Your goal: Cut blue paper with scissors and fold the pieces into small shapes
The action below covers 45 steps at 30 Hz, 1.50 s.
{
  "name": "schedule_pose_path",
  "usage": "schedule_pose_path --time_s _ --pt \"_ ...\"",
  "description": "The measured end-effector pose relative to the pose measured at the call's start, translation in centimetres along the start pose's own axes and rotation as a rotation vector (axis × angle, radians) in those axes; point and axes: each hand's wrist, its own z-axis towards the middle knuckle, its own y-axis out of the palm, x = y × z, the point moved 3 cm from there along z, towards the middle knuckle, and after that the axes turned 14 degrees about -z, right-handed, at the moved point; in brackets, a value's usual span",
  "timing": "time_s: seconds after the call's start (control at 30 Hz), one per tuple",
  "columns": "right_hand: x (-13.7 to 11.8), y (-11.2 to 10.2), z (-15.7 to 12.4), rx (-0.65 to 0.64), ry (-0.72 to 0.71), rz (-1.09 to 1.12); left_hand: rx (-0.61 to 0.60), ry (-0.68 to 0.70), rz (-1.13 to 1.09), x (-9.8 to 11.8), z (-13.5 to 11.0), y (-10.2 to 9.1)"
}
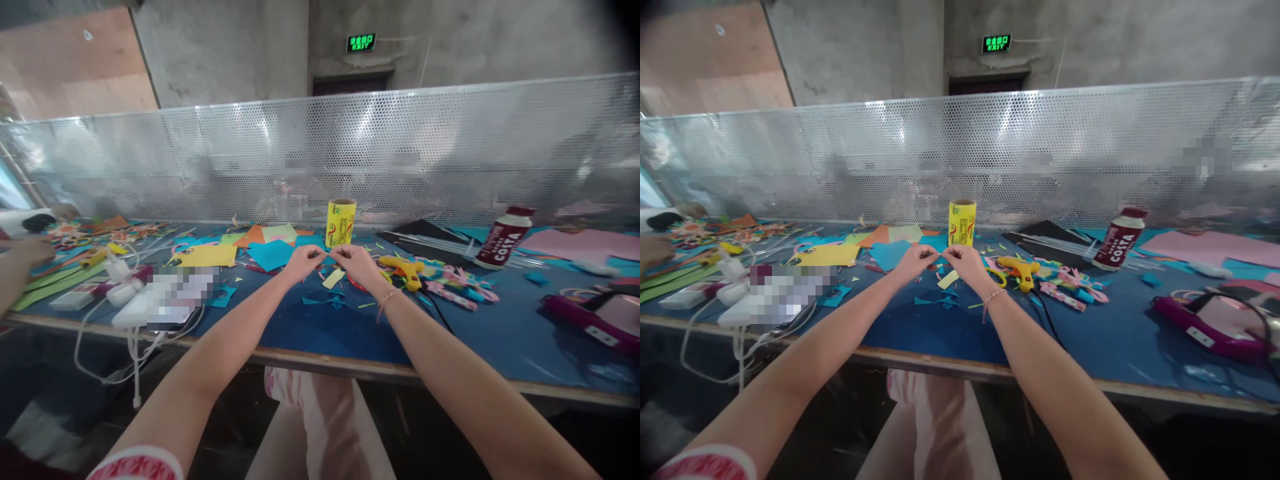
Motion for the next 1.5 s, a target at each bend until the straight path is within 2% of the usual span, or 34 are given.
schedule_pose_path --time_s 0.2,0.53,0.7,0.83,1.1,1.4,1.5 --pt "0.4 0.8 0.1 -0.043 0.094 0.162 0.036 0.068 0.129 0.8 -0.1 -0.3" --pt "0.8 0.6 0.2 -0.015 0.160 0.191 0.078 0.004 0.105 0.5 0.0 -0.3" --pt "0.8 0.6 0.1 -0.015 0.186 0.240 0.100 0.166 0.291 1.2 -0.2 -0.3" --pt "0.9 0.6 0.2 -0.017 0.178 0.235 0.057 0.248 0.387 1.2 -0.2 -0.2" --pt "0.7 0.9 0.2 -0.052 0.116 0.236 0.060 0.225 0.420 1.2 -0.2 -0.2" --pt "1.2 1.2 0.3 -0.074 0.156 0.354 0.036 0.188 0.413 1.0 -0.3 0.2" --pt "1.5 1.2 0.3 -0.048 0.210 0.362 0.021 0.170 0.407 0.9 -0.4 0.3"
